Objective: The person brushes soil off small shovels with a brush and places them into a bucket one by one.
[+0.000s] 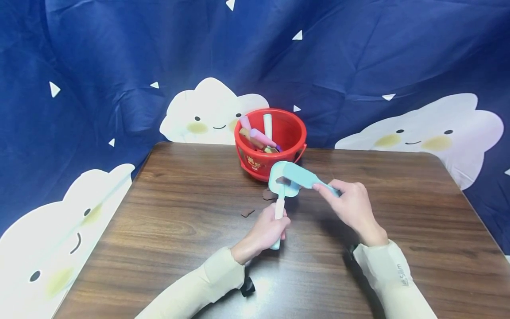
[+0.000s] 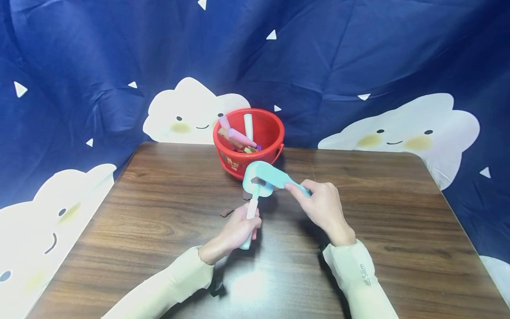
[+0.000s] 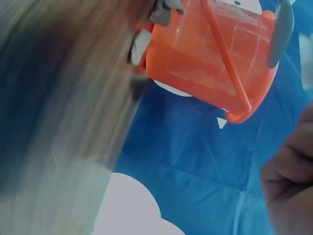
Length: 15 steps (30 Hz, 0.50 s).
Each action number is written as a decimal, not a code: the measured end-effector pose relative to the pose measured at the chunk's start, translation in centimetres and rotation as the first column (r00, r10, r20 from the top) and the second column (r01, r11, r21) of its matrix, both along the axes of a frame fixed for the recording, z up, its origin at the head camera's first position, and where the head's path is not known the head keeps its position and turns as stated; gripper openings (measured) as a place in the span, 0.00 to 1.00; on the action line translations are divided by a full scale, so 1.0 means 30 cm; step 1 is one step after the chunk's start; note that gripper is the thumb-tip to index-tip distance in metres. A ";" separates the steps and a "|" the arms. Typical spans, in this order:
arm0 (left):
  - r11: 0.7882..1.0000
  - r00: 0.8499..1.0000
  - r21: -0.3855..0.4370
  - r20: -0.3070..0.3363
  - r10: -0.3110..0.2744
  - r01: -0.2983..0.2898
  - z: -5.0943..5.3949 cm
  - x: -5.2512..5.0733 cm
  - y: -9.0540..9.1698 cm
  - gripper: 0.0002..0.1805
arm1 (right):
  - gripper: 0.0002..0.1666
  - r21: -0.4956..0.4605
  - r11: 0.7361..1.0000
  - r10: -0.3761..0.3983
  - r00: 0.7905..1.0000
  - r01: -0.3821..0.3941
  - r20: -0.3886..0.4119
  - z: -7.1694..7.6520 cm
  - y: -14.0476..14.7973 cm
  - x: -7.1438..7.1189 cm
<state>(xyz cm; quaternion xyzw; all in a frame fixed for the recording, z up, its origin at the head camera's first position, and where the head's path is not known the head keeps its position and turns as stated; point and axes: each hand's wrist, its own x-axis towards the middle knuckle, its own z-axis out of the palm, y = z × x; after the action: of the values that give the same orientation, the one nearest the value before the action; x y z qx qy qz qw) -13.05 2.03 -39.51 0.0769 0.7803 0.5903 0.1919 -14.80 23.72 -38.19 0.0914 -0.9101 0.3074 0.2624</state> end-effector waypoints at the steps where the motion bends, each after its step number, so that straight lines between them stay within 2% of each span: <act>1: 1.000 1.000 -0.001 0.003 0.001 -0.001 -0.001 0.000 0.000 0.04 | 0.19 0.035 0.999 0.017 1.000 -0.017 0.006 0.004 0.000 0.003; 5: 1.000 1.000 0.001 0.001 -0.017 0.017 0.000 0.006 0.001 0.04 | 0.15 0.157 0.985 0.066 0.997 -0.071 0.038 0.013 0.000 0.011; 9: 0.999 0.999 -0.013 -0.014 -0.041 0.041 -0.001 0.014 0.002 0.04 | 0.16 0.216 0.974 0.063 0.997 -0.072 0.049 0.008 0.001 0.013; 15: 0.999 0.998 -0.027 -0.029 -0.047 0.046 0.007 0.021 0.000 0.04 | 0.19 0.219 0.975 0.056 0.997 -0.042 -0.060 -0.010 -0.003 0.011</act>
<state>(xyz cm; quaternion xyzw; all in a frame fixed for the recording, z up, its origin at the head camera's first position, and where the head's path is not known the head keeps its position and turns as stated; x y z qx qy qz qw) -12.42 2.02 -39.30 0.1012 0.7887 0.5742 0.1952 -14.48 23.61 -38.50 0.1522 -0.9266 0.2089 0.2731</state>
